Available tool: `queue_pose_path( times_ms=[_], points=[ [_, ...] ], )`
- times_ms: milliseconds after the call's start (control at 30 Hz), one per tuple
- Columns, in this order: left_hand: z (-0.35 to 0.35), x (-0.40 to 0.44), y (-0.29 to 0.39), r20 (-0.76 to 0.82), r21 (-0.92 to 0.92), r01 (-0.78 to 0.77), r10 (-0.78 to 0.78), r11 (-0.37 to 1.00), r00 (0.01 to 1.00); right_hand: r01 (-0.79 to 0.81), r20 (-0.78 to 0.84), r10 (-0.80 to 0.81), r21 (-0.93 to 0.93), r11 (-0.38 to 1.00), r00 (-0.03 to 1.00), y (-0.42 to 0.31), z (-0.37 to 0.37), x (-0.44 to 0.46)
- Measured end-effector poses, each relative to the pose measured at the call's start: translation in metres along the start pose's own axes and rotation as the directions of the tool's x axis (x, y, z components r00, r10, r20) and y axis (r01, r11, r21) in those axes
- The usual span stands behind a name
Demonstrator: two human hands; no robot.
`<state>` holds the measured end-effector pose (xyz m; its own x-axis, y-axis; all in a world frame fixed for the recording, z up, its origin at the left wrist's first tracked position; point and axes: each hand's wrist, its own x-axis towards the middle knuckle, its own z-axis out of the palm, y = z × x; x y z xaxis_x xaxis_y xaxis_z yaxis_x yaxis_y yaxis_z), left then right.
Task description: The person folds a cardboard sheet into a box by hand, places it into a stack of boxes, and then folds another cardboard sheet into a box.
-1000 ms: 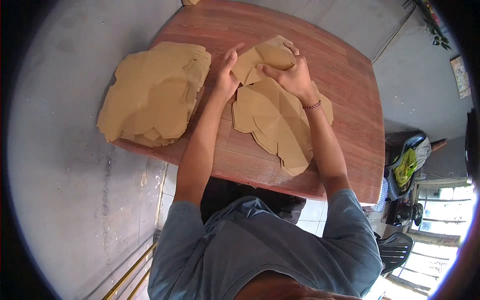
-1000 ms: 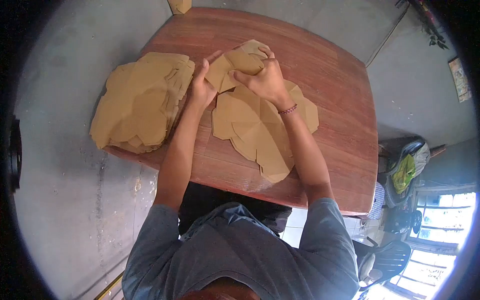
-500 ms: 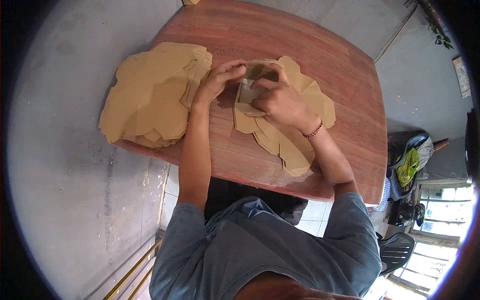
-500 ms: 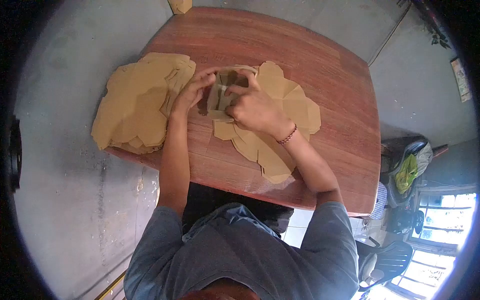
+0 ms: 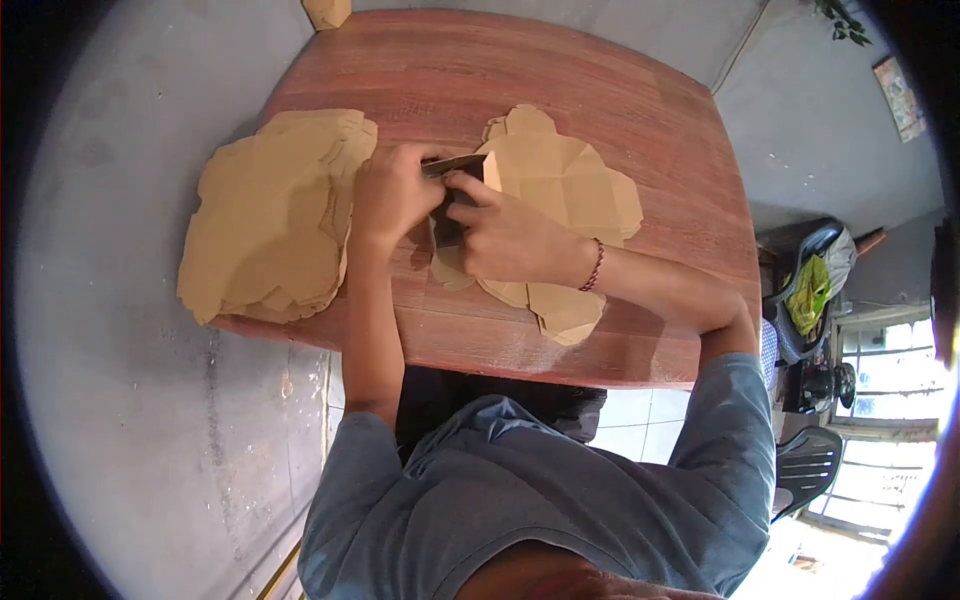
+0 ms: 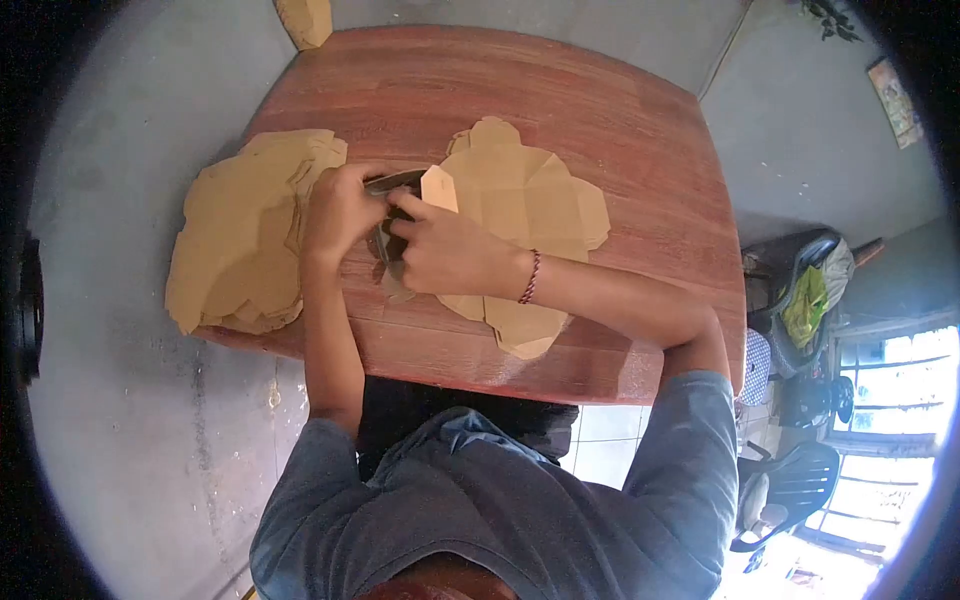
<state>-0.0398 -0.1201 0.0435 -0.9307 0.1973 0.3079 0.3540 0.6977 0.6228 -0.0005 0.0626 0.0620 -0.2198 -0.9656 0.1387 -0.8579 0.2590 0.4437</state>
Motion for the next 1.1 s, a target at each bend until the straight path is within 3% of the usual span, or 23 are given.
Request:
queue_pose_path(
  times_ms=[33,167,233,467,567,633,767,833,933,1067,1100],
  points=[
    [0.002,-0.001,0.003,-0.068,0.148,0.013,-0.003,0.989,0.998,0.010,0.026,-0.010,0.009,1.000,1.000,-0.001,0.000,0.001],
    [0.005,-0.005,0.008,-0.105,0.151,0.051,-0.036,0.987,0.994,0.025,0.025,-0.024,-0.015,1.000,0.999,-0.008,0.001,0.002],
    [0.006,-0.006,0.009,-0.137,0.230,0.011,0.021,0.973,0.990,-0.005,-0.002,0.005,-0.040,0.999,1.000,-0.011,0.000,0.003],
    [0.000,-0.002,0.005,-0.068,0.247,-0.017,0.035,0.969,0.997,-0.033,-0.035,0.030,-0.096,0.995,0.999,-0.010,0.001,-0.002],
    [-0.002,-0.003,0.013,-0.149,0.172,-0.081,0.107,0.982,0.983,-0.024,-0.036,0.020,-0.112,0.993,0.999,-0.010,-0.001,-0.003],
    [0.001,0.001,0.009,-0.070,0.106,-0.027,0.035,0.994,0.997,-0.011,-0.010,0.010,-0.078,0.997,1.000,-0.010,-0.001,-0.004],
    [0.000,0.003,0.006,-0.045,0.060,-0.070,0.073,0.996,0.996,-0.003,0.018,0.004,-0.063,0.998,1.000,-0.011,0.001,-0.003],
    [0.000,0.001,0.009,-0.085,0.004,-0.207,0.206,0.978,0.975,-0.022,-0.049,0.018,-0.092,0.996,0.999,-0.011,0.000,-0.002],
    [0.001,0.001,0.010,-0.078,-0.013,-0.239,0.237,0.971,0.968,-0.014,-0.035,0.012,-0.068,0.998,0.999,-0.012,-0.005,-0.003],
    [0.000,0.003,0.007,-0.065,-0.010,-0.196,0.195,0.981,0.979,0.007,0.006,-0.006,-0.077,0.997,1.000,-0.010,-0.007,-0.002],
    [0.001,0.005,0.005,-0.043,-0.096,-0.087,0.084,0.992,0.996,-0.003,0.020,0.005,-0.070,0.998,1.000,-0.007,-0.011,-0.002]
  ],
)
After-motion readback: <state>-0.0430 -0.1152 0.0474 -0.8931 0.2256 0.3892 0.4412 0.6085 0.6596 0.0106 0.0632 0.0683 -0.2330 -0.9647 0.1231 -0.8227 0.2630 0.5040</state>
